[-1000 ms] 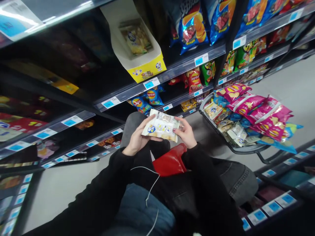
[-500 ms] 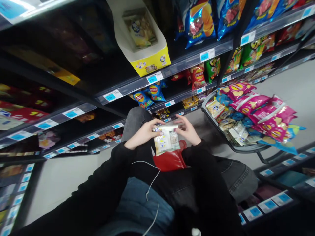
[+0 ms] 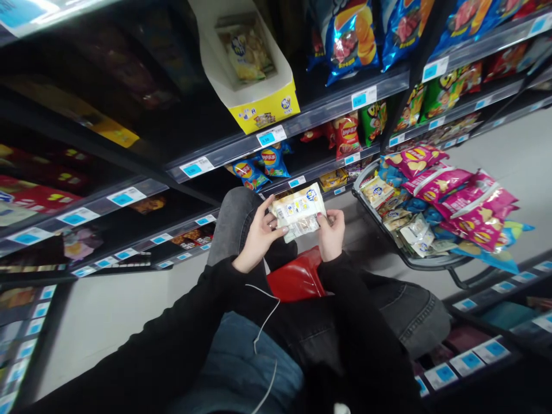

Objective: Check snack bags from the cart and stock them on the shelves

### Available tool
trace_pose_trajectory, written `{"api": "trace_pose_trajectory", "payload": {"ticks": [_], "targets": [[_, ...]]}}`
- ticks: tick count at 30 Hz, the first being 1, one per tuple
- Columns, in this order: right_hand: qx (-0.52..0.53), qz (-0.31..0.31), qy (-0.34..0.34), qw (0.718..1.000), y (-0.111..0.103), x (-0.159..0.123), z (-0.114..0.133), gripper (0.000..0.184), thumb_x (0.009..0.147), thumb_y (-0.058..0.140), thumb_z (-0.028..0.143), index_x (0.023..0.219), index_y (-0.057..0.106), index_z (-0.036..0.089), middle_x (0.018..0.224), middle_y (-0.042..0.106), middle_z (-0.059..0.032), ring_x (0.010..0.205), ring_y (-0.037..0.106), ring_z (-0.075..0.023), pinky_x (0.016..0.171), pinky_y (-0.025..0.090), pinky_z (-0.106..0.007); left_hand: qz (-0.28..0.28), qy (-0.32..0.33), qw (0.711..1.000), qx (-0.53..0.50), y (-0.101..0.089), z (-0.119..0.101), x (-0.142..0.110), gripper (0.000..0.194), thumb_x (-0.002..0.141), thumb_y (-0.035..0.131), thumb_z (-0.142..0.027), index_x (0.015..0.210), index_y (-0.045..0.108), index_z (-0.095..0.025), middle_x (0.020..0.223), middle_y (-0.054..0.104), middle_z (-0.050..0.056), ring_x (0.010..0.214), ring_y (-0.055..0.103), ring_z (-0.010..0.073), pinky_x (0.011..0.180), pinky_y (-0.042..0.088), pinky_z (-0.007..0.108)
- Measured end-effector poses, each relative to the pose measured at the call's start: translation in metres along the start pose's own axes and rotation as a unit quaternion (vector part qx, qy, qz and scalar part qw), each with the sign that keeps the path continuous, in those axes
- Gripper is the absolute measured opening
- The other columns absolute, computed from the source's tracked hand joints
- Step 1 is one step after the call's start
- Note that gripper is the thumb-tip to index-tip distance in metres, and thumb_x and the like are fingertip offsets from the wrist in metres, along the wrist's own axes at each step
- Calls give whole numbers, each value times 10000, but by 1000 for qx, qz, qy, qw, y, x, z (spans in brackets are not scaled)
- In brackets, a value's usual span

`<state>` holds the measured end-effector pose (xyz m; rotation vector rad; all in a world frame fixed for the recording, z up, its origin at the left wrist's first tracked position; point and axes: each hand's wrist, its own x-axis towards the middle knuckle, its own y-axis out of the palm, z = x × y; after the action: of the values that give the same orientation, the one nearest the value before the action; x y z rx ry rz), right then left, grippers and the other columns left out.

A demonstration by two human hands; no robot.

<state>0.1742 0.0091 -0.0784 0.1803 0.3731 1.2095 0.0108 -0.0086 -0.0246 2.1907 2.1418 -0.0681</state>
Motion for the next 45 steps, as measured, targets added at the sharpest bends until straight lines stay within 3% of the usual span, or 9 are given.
{"api": "trace_pose_trajectory", "payload": {"ticks": [5,9,18,24,28,33,38,41,45], "targets": [[-96,154,-71,981,-15,7,25,412,714,719,309,1088,574,216,860,635,-8,753,603,-144,628,499,-250,-37,56,995,72,-5,0,2,475,699,746,-363,1133,651,-195,1227,626,112,1100,588,259,961,464,399],[-127,217,-65,966,-27,15,36,390,709,732,332,1063,677,179,1045,709,-75,905,668,-205,817,539,-335,-20,38,995,85,-14,-11,2,499,633,798,-352,1094,694,-193,1163,655,99,1067,597,268,891,518,403],[-194,208,-101,953,-37,17,41,353,635,789,298,973,748,203,975,737,-61,832,715,-243,797,584,-361,18,52,991,126,-17,-17,4,532,630,799,-321,1129,678,-181,1146,614,111,1014,609,255,783,558,350],[-186,156,-155,958,-30,11,36,200,690,754,284,873,761,204,885,753,-59,755,714,-211,683,577,-312,0,186,942,281,-23,-16,3,379,746,723,-329,1106,699,-215,928,678,59,727,610,133,631,519,236],[-211,124,-210,946,-28,7,36,123,739,720,274,831,758,202,828,753,-52,700,696,-185,651,545,-294,-4,256,911,322,-26,-17,1,272,767,704,-337,1013,739,-229,989,707,69,853,655,173,771,547,285],[-254,117,-269,922,-25,5,37,100,802,657,266,818,732,202,802,734,-39,691,664,-166,655,516,-287,20,143,961,238,-18,-14,-2,441,698,743,-414,1083,711,-204,1232,616,102,864,670,199,635,590,276],[-282,142,-293,903,-23,8,37,134,851,583,265,805,688,194,851,696,-53,807,648,-182,715,501,-295,-20,137,961,240,-14,-17,-2,295,769,689,-343,1021,737,-196,1001,677,81,788,638,159,567,531,218],[-320,163,-262,896,-26,10,42,153,861,564,288,797,666,193,799,692,-39,740,635,-169,695,485,-282,-6,138,957,254,-17,-19,-1,284,757,706,-334,1006,743,-202,975,669,74,746,619,142,590,529,231],[-372,176,-234,881,-31,10,46,161,851,563,311,770,632,190,681,665,-12,596,587,-140,608,446,-250,57,79,983,157,-17,-15,3,535,613,815,-358,1116,690,-224,1221,576,95,1005,622,222,754,564,296]]}}
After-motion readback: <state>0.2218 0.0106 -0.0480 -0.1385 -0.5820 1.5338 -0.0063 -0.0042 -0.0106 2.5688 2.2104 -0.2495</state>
